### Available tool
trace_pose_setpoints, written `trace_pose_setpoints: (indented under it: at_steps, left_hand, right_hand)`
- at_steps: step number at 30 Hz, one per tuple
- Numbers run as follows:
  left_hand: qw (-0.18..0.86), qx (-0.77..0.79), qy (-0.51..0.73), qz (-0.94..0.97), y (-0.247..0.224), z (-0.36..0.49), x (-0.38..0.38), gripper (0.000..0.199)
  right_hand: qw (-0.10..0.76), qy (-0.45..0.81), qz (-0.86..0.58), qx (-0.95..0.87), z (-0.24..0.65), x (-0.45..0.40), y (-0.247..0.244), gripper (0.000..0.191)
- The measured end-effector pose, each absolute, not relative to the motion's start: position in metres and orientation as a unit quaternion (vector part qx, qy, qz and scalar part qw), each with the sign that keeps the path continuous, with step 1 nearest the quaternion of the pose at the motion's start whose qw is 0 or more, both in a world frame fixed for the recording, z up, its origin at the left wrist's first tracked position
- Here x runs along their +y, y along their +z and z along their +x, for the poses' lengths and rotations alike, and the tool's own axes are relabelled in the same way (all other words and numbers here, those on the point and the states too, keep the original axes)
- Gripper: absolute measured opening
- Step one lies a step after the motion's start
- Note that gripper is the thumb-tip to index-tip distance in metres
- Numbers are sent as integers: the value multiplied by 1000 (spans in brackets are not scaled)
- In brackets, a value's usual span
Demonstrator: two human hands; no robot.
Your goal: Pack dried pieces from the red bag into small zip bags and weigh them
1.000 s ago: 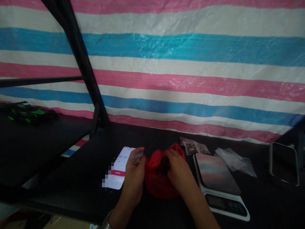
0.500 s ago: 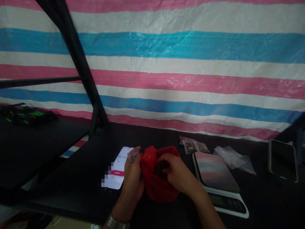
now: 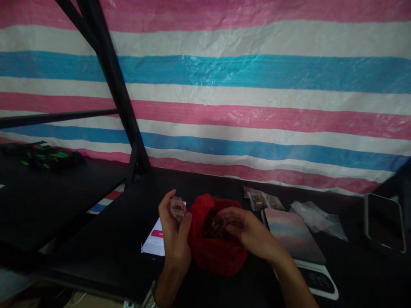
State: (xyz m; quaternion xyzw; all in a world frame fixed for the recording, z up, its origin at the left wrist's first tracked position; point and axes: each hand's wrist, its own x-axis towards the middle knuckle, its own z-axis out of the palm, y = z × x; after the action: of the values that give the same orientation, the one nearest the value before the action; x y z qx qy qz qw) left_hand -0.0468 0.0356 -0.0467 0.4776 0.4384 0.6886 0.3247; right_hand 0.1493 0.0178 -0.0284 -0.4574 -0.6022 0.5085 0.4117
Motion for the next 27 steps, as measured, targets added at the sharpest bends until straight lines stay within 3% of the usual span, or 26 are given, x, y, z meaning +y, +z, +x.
trace_pose_setpoints:
  at_steps: [6, 13, 17, 23, 27]
  left_hand:
    - [298, 412, 614, 604, -45, -39, 3, 55]
    - [421, 426, 469, 649, -56, -16, 3, 43]
    - [441, 441, 441, 646, -59, -15, 13, 49]
    - [422, 417, 421, 687, -58, -19, 16, 45]
    - [432, 387, 431, 691, -58, -22, 19, 44]
  right_hand:
    - [464, 486, -457, -583, 167, 18, -23, 29]
    - [517, 455, -460, -560, 176, 2, 11, 31]
    - [467, 394, -490, -622, 167, -6, 17, 31]
    - [379, 232, -516, -732, 142, -7, 16, 59]
    - [354, 210, -482, -774, 133, -9, 21, 61]
